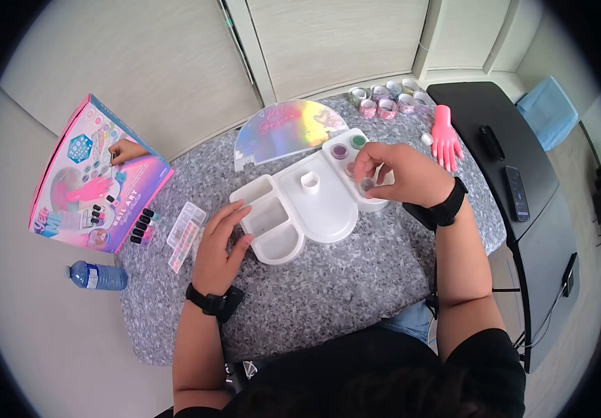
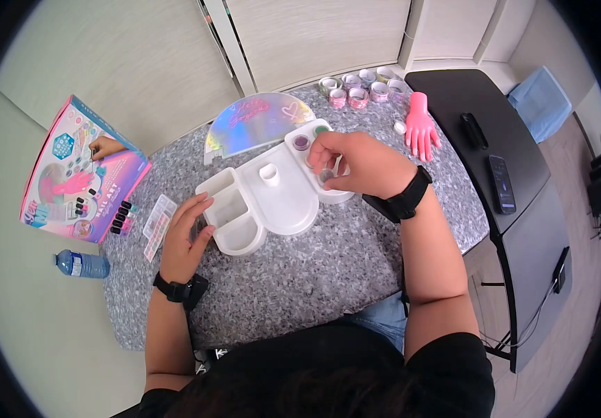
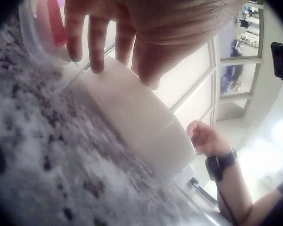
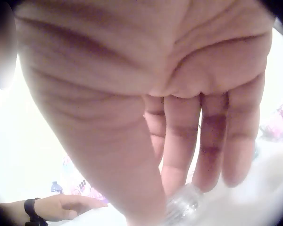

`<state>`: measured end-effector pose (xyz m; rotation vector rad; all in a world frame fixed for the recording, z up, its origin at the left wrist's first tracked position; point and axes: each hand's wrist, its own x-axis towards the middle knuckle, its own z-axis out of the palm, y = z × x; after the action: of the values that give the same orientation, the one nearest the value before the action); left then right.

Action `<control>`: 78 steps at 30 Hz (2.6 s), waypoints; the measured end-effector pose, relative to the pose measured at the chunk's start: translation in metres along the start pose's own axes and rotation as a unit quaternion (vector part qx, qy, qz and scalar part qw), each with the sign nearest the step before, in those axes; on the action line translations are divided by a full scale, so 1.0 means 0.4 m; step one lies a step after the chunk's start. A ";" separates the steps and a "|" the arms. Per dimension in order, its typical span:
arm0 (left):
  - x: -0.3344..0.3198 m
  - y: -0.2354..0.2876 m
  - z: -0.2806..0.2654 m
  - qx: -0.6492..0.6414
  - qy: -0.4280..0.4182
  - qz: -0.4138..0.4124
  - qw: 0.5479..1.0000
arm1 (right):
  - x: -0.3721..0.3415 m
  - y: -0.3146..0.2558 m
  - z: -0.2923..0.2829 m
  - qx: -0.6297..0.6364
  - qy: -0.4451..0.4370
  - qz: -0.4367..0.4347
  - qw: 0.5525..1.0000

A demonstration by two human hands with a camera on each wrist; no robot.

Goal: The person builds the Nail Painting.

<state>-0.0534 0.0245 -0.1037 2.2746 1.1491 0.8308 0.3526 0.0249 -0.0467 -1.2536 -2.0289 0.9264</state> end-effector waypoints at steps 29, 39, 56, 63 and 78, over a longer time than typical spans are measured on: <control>-0.002 -0.005 0.004 -0.007 0.003 0.005 1.000 | -0.055 0.251 -0.172 -0.249 0.277 0.288 0.882; -0.002 -0.002 0.000 -0.008 -0.004 -0.001 1.000 | -0.074 0.199 -0.162 -0.219 0.229 0.209 0.925; 0.001 -0.004 -0.008 -0.033 -0.014 -0.017 0.999 | -0.033 0.009 -0.049 -0.174 0.074 0.106 0.976; 0.001 -0.009 -0.021 0.023 0.030 -0.006 0.999 | -0.030 -0.022 -0.045 -0.149 0.035 0.149 0.977; -0.152 -0.269 -0.326 0.279 0.290 -0.353 0.845 | 0.024 0.057 0.040 0.212 0.121 -0.079 0.967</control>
<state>-0.2311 0.0495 -0.0974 1.7106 2.5827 0.9672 0.3483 0.0370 -0.0730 -0.9066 -1.6067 1.0085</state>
